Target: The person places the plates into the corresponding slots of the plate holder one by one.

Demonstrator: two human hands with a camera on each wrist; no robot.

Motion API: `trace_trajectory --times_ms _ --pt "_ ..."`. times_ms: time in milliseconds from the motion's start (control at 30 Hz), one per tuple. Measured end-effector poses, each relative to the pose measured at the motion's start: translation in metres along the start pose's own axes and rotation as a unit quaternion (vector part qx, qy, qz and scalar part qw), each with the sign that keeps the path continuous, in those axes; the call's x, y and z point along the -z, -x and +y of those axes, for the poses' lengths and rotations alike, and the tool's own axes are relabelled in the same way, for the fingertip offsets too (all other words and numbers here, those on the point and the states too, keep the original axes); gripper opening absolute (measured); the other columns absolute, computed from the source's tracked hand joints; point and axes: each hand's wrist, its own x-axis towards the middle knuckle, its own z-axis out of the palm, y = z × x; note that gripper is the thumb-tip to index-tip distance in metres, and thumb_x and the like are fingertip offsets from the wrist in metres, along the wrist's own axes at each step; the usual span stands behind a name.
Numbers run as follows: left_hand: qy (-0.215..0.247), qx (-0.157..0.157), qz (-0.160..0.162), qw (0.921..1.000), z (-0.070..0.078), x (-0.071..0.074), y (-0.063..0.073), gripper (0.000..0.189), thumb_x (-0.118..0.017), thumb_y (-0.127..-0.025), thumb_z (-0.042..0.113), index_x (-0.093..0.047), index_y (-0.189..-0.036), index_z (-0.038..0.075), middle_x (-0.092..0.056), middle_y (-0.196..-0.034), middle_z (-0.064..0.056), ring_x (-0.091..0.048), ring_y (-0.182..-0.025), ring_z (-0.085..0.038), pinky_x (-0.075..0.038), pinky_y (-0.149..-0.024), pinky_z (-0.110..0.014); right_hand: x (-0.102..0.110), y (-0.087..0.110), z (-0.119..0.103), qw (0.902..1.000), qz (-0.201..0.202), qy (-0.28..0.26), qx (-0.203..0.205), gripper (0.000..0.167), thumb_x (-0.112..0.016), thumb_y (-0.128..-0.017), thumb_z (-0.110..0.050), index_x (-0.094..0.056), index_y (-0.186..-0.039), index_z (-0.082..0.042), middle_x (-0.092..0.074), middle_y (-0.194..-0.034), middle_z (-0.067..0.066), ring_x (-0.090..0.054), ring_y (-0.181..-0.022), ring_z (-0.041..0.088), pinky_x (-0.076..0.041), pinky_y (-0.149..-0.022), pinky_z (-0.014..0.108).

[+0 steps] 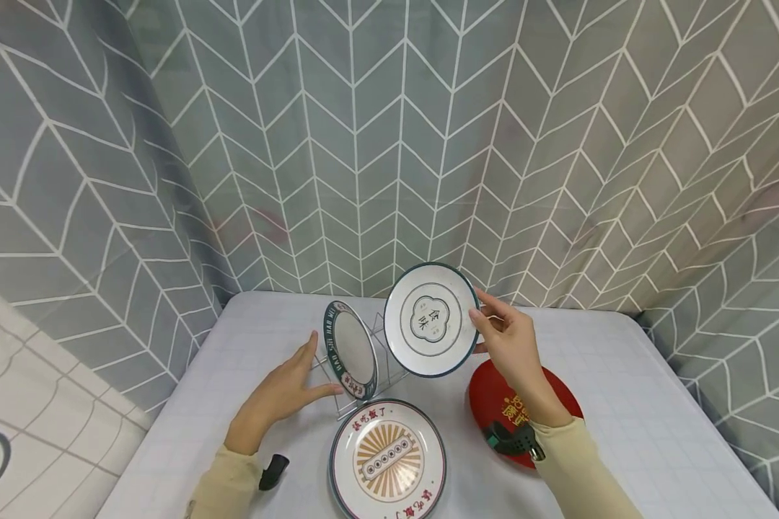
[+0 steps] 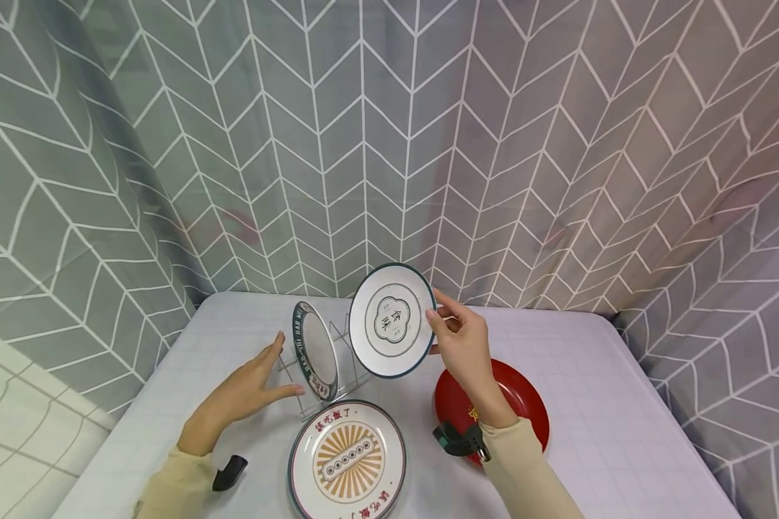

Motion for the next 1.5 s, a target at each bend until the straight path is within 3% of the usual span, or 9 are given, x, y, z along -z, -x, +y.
trace_trajectory --times_ms 133,433,933,1167,1500 --pt "0.001 -0.002 0.002 1.0 0.0 -0.001 0.0 0.117 -0.07 -0.079 0.064 -0.011 -0.156 -0.001 -0.021 -0.16 -0.023 -0.03 -0.144 -0.041 -0.033 -0.115 -0.055 -0.015 -0.013 -0.002 0.9999 0.0 0.014 0.006 0.043 -0.062 -0.096 -0.007 -0.056 -0.138 -0.005 -0.057 -0.096 0.021 -0.067 -0.069 0.01 -0.061 -0.056 0.03" --pt "-0.002 0.003 -0.003 1.0 0.001 0.001 -0.001 0.116 -0.068 -0.079 0.065 -0.011 -0.156 -0.001 -0.021 -0.16 -0.023 -0.03 -0.145 -0.04 -0.033 -0.116 -0.053 -0.041 -0.022 0.003 0.9972 0.006 0.069 0.029 0.042 -0.065 -0.094 -0.006 -0.06 -0.135 -0.008 -0.063 -0.095 0.022 -0.066 -0.071 0.031 -0.059 -0.05 0.029" --pt "0.001 0.004 0.002 1.0 0.0 0.0 -0.001 0.117 -0.07 -0.078 0.064 -0.012 -0.156 -0.001 -0.021 -0.16 -0.022 -0.031 -0.144 -0.04 -0.033 -0.116 -0.053 -0.063 -0.022 0.006 0.9892 0.01 0.12 0.084 0.039 -0.067 -0.092 -0.005 -0.064 -0.131 -0.007 -0.067 -0.094 0.018 -0.058 -0.056 0.01 -0.053 -0.045 0.022" --pt "0.001 0.008 0.0 1.0 0.001 0.0 -0.001 0.117 -0.069 -0.079 0.065 -0.011 -0.156 0.0 -0.02 -0.161 -0.021 -0.03 -0.145 -0.04 -0.033 -0.116 -0.053 -0.061 -0.026 0.003 0.9884 0.02 0.115 0.097 0.04 -0.067 -0.092 -0.005 -0.063 -0.132 -0.009 -0.068 -0.096 0.019 -0.059 -0.054 0.014 -0.053 -0.045 0.021" --pt "-0.004 -0.001 0.002 1.0 0.001 0.0 -0.002 0.116 -0.069 -0.079 0.064 -0.011 -0.156 0.0 -0.023 -0.159 -0.022 -0.031 -0.144 -0.039 -0.033 -0.116 -0.053 -0.057 -0.031 -0.004 0.9916 0.034 0.094 0.083 0.04 -0.065 -0.094 -0.006 -0.062 -0.133 -0.011 -0.064 -0.096 0.018 -0.059 -0.059 0.013 -0.055 -0.048 0.021"
